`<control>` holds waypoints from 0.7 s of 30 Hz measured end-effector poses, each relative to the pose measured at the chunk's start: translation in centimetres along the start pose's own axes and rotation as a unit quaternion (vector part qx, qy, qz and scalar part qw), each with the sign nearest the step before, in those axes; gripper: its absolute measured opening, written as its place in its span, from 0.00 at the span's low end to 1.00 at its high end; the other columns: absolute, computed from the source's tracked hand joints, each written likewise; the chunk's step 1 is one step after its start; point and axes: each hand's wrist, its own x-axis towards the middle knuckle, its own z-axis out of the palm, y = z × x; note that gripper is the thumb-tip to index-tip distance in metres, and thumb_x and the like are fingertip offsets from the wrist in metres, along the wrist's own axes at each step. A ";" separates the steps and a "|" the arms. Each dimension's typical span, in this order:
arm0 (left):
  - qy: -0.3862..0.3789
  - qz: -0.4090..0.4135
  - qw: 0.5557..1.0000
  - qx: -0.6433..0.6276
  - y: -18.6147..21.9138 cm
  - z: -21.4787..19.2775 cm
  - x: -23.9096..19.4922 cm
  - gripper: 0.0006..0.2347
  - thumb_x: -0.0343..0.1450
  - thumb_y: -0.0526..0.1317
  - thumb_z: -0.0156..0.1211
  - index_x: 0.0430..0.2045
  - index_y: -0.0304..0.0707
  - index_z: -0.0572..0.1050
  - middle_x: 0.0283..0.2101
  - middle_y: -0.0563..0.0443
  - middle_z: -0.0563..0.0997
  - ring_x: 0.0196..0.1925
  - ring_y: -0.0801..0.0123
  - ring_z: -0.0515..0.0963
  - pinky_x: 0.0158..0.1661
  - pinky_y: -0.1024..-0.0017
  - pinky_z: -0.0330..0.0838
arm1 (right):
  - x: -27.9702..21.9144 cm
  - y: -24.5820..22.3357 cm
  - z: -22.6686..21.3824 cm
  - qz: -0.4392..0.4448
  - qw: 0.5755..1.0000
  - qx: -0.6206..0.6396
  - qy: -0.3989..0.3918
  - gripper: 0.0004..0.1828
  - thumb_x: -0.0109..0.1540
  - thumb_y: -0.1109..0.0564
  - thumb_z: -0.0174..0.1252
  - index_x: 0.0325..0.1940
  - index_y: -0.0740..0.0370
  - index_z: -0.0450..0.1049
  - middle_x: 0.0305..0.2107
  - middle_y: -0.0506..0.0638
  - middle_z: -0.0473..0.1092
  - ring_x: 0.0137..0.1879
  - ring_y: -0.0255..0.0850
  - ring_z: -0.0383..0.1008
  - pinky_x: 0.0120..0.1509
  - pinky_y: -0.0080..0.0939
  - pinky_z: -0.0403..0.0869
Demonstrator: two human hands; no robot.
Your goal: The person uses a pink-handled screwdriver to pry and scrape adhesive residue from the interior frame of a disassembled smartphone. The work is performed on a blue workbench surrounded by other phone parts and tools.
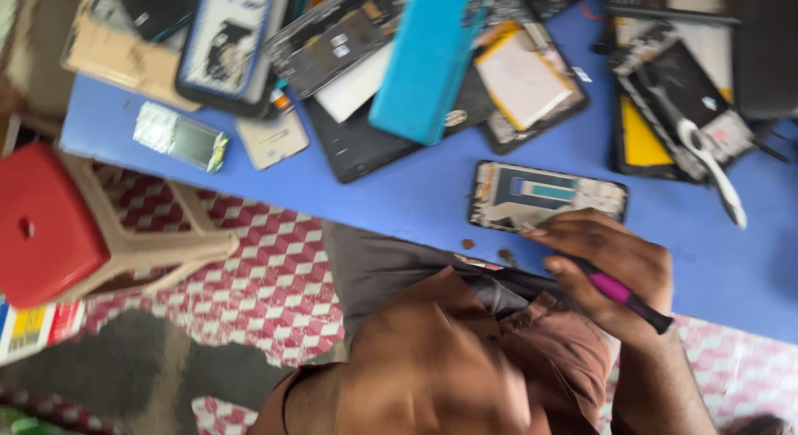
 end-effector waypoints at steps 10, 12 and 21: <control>-0.029 -0.002 0.982 -0.187 2.1 -1.4 -2.3 0.17 0.69 0.45 0.72 0.49 0.40 0.77 0.56 0.52 0.76 0.56 0.59 0.78 0.52 0.61 0.72 | -1.0 -1.1 1.4 0.037 0.998 -0.021 0.049 0.06 0.67 0.65 0.62 0.47 0.71 0.77 0.41 0.56 0.79 0.51 0.45 0.81 0.61 0.38 0.77; -0.037 -0.006 0.981 -0.192 1.8 -1.8 -2.4 0.17 0.69 0.45 0.71 0.49 0.40 0.76 0.55 0.52 0.76 0.55 0.59 0.78 0.52 0.61 0.72 | -1.3 -1.2 1.3 0.043 0.998 -0.021 0.048 0.05 0.68 0.65 0.62 0.46 0.71 0.77 0.41 0.56 0.79 0.51 0.45 0.81 0.62 0.37 0.77; -0.058 -0.020 0.981 -0.182 1.9 -3.8 -2.7 0.15 0.70 0.44 0.70 0.47 0.41 0.76 0.52 0.52 0.77 0.52 0.60 0.78 0.50 0.62 0.72 | -1.2 -1.3 0.9 0.069 0.995 -0.074 0.019 0.07 0.67 0.66 0.62 0.48 0.72 0.78 0.41 0.57 0.79 0.52 0.44 0.81 0.63 0.39 0.76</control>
